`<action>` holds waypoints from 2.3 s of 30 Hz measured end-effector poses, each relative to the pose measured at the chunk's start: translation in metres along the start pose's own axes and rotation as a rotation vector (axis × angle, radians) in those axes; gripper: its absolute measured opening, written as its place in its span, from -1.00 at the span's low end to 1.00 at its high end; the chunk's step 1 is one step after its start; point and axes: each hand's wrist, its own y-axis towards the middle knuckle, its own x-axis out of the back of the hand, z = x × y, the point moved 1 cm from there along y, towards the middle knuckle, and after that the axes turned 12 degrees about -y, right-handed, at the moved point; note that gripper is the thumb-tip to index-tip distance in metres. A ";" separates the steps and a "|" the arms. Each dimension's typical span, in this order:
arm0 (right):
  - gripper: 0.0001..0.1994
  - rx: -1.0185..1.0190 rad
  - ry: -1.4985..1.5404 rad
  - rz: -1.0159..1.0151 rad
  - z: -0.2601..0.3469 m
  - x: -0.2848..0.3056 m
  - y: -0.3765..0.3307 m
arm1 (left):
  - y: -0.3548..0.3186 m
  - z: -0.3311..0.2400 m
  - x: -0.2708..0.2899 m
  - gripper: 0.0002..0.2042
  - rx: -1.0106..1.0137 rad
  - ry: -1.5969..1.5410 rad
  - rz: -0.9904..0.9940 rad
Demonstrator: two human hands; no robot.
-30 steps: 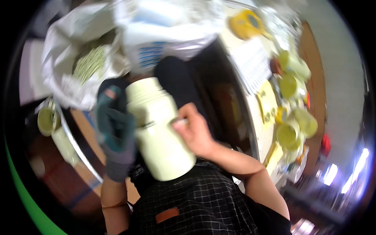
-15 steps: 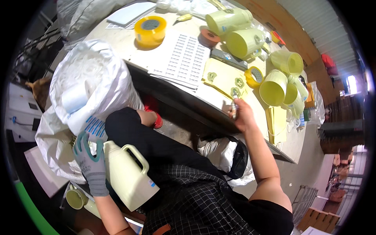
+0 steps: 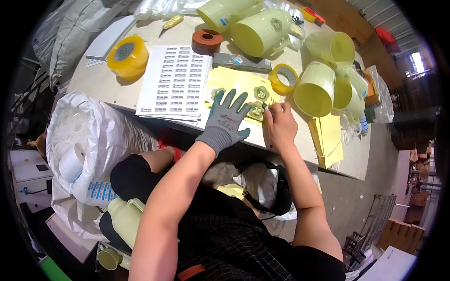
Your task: The person applies adhesive labels and decorative stickers to light-green jugs, handling them one by one and placing the labeled jugs into a box.
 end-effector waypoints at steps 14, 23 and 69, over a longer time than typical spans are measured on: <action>-0.65 0.072 0.518 0.123 -0.013 0.006 0.040 | 0.000 -0.001 -0.004 -0.22 0.004 0.035 0.013; -0.59 -0.385 1.298 0.097 0.026 0.084 0.041 | -0.011 -0.014 0.036 -0.15 0.050 0.004 0.189; -0.52 1.859 0.731 0.333 0.340 0.117 -0.151 | -0.467 -0.146 -0.015 -0.52 0.608 0.115 -1.200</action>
